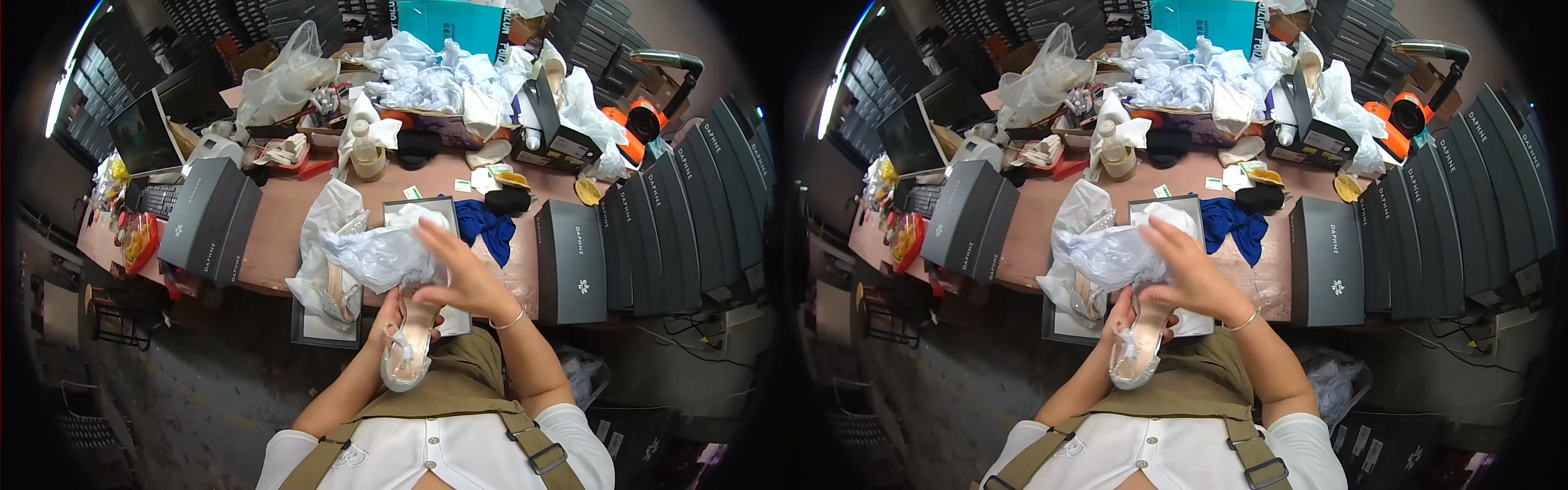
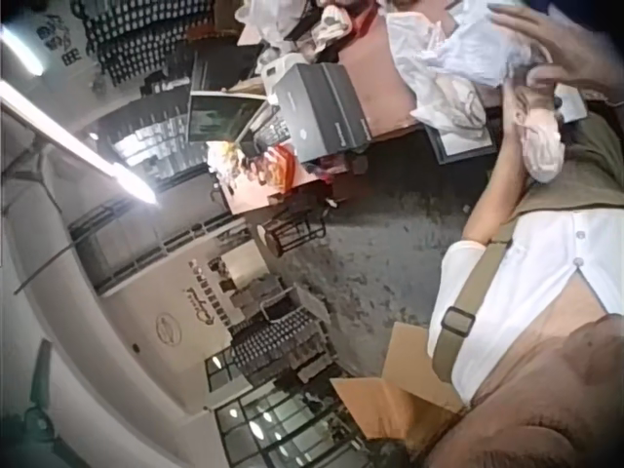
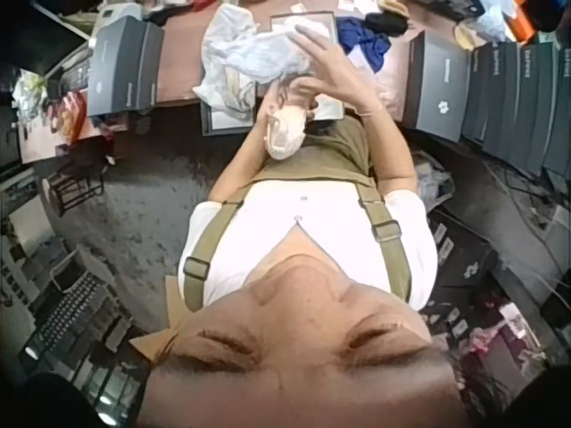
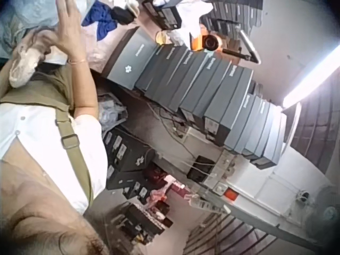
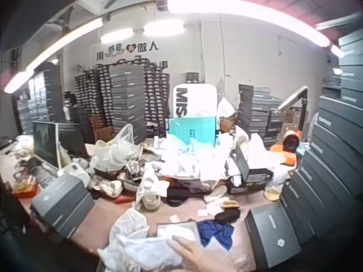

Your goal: Inspecting and packing high-heeled shoes into boxes with tissue paper.

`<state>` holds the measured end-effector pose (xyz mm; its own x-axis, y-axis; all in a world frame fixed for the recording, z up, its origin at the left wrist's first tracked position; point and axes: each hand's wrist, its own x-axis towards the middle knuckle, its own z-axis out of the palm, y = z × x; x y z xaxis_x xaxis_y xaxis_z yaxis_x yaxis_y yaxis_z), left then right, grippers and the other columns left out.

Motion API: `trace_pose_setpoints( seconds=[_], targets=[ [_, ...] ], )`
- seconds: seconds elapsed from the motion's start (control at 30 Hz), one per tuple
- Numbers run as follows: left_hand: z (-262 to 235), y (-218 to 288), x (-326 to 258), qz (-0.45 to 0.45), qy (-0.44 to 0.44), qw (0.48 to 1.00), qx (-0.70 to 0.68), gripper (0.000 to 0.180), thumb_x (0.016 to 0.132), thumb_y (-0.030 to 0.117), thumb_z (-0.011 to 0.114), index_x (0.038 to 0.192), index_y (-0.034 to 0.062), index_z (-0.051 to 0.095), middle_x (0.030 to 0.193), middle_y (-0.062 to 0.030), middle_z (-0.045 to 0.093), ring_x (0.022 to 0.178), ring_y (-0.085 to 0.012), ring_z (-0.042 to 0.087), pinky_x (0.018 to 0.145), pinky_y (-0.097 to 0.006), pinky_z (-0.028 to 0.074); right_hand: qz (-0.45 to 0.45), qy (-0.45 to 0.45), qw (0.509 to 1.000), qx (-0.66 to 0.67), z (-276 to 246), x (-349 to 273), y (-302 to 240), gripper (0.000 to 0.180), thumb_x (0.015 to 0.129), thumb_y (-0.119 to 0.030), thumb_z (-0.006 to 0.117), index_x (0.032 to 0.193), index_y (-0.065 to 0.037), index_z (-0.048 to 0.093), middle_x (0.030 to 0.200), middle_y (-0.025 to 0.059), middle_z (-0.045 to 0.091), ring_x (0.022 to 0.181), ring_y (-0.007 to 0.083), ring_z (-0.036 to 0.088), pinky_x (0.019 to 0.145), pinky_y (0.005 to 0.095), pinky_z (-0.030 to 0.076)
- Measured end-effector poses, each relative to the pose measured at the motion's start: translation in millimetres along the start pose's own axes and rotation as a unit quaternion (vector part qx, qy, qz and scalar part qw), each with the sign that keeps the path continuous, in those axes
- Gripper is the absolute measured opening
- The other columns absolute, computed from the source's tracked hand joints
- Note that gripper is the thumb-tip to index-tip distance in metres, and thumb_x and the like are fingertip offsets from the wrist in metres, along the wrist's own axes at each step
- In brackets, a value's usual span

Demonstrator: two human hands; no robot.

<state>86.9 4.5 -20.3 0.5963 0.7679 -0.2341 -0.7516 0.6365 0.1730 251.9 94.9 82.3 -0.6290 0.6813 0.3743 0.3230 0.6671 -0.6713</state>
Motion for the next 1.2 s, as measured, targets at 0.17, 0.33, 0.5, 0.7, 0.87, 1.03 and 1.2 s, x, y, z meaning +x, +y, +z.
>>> trace_pose_setpoints(
  seconds=[0.17, 0.33, 0.5, 0.7, 0.87, 1.03, 1.2],
  targets=[
    [12, 3, -6, -0.04, 0.079, 0.987, -0.137, 0.071, 0.095, 0.061, 0.03, 0.128, 0.0002, 0.046, 0.11, -0.0221, 0.058, 0.086, -0.0343, 0.061, 0.06, -0.039, 0.056, -0.042, 0.05, 0.995, -0.081, 41, -26, 30, 0.03, 0.083, -0.009, 0.067, 0.113, -0.005, 0.061, 0.114, 0.009, 0.062, 0.113, 0.0282, 0.056, 0.09, 0.0319, 0.048],
    [-8, -1, -11, -0.082, -0.021, 0.977, -0.197, 0.079, 0.091, 0.069, 0.028, 0.14, 0.007, 0.036, 0.127, -0.0254, 0.047, 0.084, -0.0302, 0.056, 0.066, -0.039, 0.055, 0.242, 0.193, 0.827, 0.469, 47, -16, 77, 0.024, 0.098, -0.015, 0.048, 0.106, 0.003, 0.063, 0.091, -0.0012, 0.062, 0.075, 0.0037, 0.052, 0.071, 0.0216, 0.046],
    [1, 0, -26, -0.034, 0.008, 0.998, -0.043, 0.086, 0.087, 0.075, 0.019, 0.143, 0.0106, 0.033, 0.132, -0.0255, 0.047, 0.085, -0.0302, 0.059, 0.062, -0.038, 0.056, -0.008, 0.12, 0.974, -0.192, 64, 7, 125, 0.02, 0.089, -0.016, 0.054, 0.086, 0.001, 0.064, 0.079, 0.0111, 0.06, 0.078, 0.025, 0.059, 0.069, 0.037, 0.049],
    [14, 11, -26, 0.119, 0.082, 0.987, 0.067, 0.085, 0.089, 0.073, 0.018, 0.138, 0.0068, 0.038, 0.121, -0.0215, 0.055, 0.085, -0.0263, 0.062, 0.06, -0.039, 0.054, 0.097, -0.188, 0.928, -0.306, 111, -14, 129, 0.019, 0.083, -0.011, 0.052, 0.095, -0.004, 0.065, 0.092, 0.0154, 0.061, 0.091, 0.0333, 0.06, 0.089, 0.0461, 0.046],
    [12, 16, -20, 0.195, 0.159, 0.965, 0.073, 0.081, 0.089, 0.073, 0.019, 0.128, 0.0077, 0.047, 0.113, -0.0162, 0.059, 0.085, -0.0248, 0.062, 0.062, -0.037, 0.055, 0.124, -0.113, 0.978, 0.127, 27, -15, 6, 0.038, 0.089, -0.019, 0.055, 0.123, -0.002, 0.055, 0.127, 0.0172, 0.055, 0.124, 0.0306, 0.047, 0.11, 0.0557, 0.022],
    [41, -18, -2, 0.258, 0.212, 0.933, 0.134, 0.083, 0.091, 0.07, 0.025, 0.143, 0.0051, 0.031, 0.14, -0.0121, 0.043, 0.127, -0.0236, 0.045, 0.106, -0.036, 0.036, 0.038, -0.166, 0.983, -0.068, 78, -2, 3, 0.055, 0.095, -0.043, 0.045, 0.121, 0.005, 0.051, 0.119, 0.0278, 0.049, 0.118, 0.0406, 0.044, 0.111, 0.0581, 0.011],
    [40, -15, -7, 0.297, 0.181, 0.929, 0.123, 0.079, 0.093, 0.067, 0.024, 0.145, 0.0072, 0.028, 0.145, -0.0074, 0.037, 0.132, -0.0214, 0.036, 0.109, -0.036, 0.032, 0.082, -0.028, 0.995, 0.055, 117, 12, 14, 0.055, 0.094, -0.041, 0.046, 0.103, 0.012, 0.054, 0.096, 0.0286, 0.054, 0.099, 0.0439, 0.05, 0.107, 0.0583, 0.018]
  ],
)
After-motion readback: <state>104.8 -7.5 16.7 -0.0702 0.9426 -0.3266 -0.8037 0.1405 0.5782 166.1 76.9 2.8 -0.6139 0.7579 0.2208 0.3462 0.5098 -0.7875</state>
